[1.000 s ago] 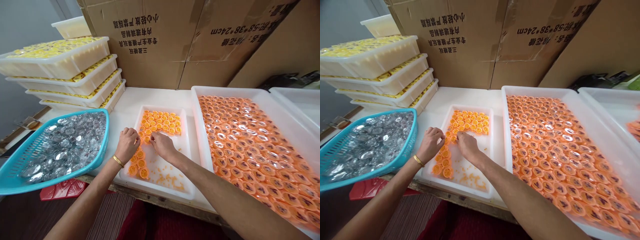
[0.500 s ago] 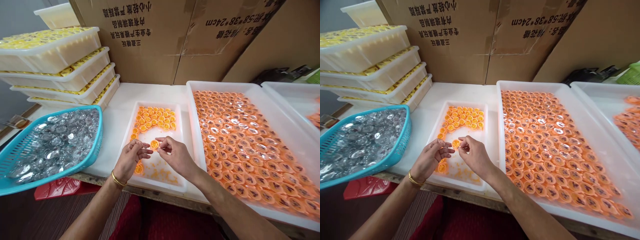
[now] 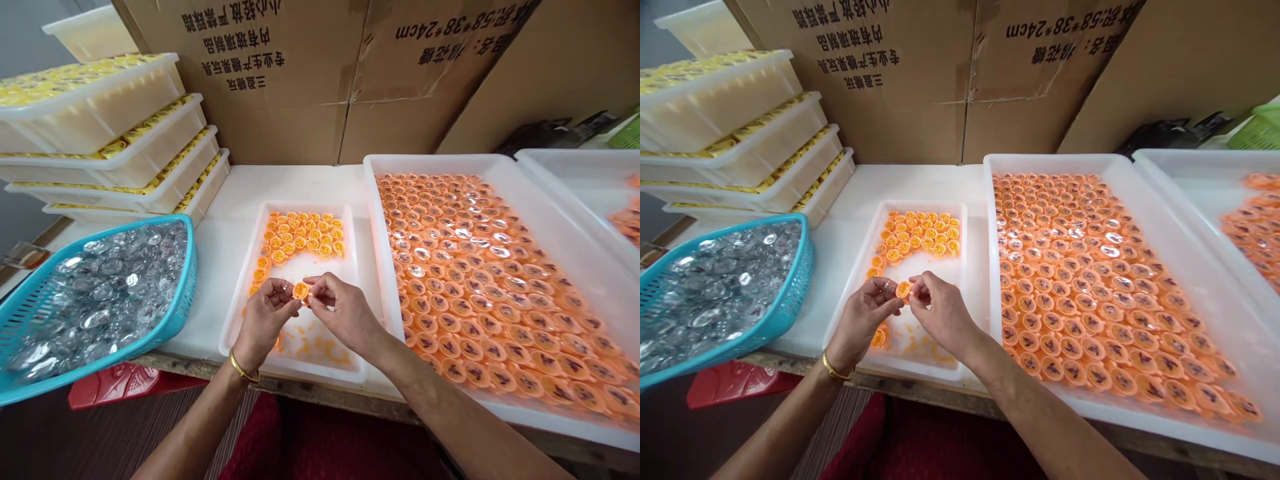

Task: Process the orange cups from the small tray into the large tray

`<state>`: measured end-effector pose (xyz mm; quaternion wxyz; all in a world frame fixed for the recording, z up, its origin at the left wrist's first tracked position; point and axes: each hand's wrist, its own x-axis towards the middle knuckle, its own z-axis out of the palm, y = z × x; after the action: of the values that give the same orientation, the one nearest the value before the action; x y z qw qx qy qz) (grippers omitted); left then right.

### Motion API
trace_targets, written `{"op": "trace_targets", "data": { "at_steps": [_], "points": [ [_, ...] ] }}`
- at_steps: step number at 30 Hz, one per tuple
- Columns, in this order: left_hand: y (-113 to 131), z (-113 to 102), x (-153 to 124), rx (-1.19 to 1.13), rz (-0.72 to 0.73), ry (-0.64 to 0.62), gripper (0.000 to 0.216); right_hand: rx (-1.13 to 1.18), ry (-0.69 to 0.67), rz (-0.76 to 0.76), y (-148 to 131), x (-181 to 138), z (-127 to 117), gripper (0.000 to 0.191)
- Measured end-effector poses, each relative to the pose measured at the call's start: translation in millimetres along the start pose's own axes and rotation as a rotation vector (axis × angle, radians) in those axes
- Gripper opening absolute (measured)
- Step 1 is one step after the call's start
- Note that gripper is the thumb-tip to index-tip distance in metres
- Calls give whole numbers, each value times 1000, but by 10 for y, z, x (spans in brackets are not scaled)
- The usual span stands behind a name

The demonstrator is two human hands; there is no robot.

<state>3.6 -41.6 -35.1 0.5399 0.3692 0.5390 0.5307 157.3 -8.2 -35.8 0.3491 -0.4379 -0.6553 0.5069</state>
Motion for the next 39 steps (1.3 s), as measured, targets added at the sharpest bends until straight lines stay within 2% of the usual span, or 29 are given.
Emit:
{"op": "trace_targets", "data": {
  "at_steps": [8, 11, 14, 19, 25, 31, 39],
  "points": [
    [44, -59, 5, 49, 83, 64, 15, 272, -9, 86, -23, 30, -22, 12],
    [89, -119, -7, -30, 65, 17, 15, 383, 4, 119, -59, 44, -37, 14],
    [132, -164, -27, -28, 39, -85, 17, 453, 5, 133, -76, 56, -53, 16],
    [147, -179, -27, 98, 70, -154, 25, 459, 0, 112, -78, 57, -64, 16],
    [151, -114, -2, 72, 57, -167, 26, 465, 10, 110, -98, 57, -78, 14],
    [214, -16, 12, 21, 15, -141, 26, 438, 37, 78, -73, 58, -68, 13],
    [348, 179, 91, 237, -1, -83, 32, 277, 122, 22, -45, 46, -46, 10]
  ]
}}
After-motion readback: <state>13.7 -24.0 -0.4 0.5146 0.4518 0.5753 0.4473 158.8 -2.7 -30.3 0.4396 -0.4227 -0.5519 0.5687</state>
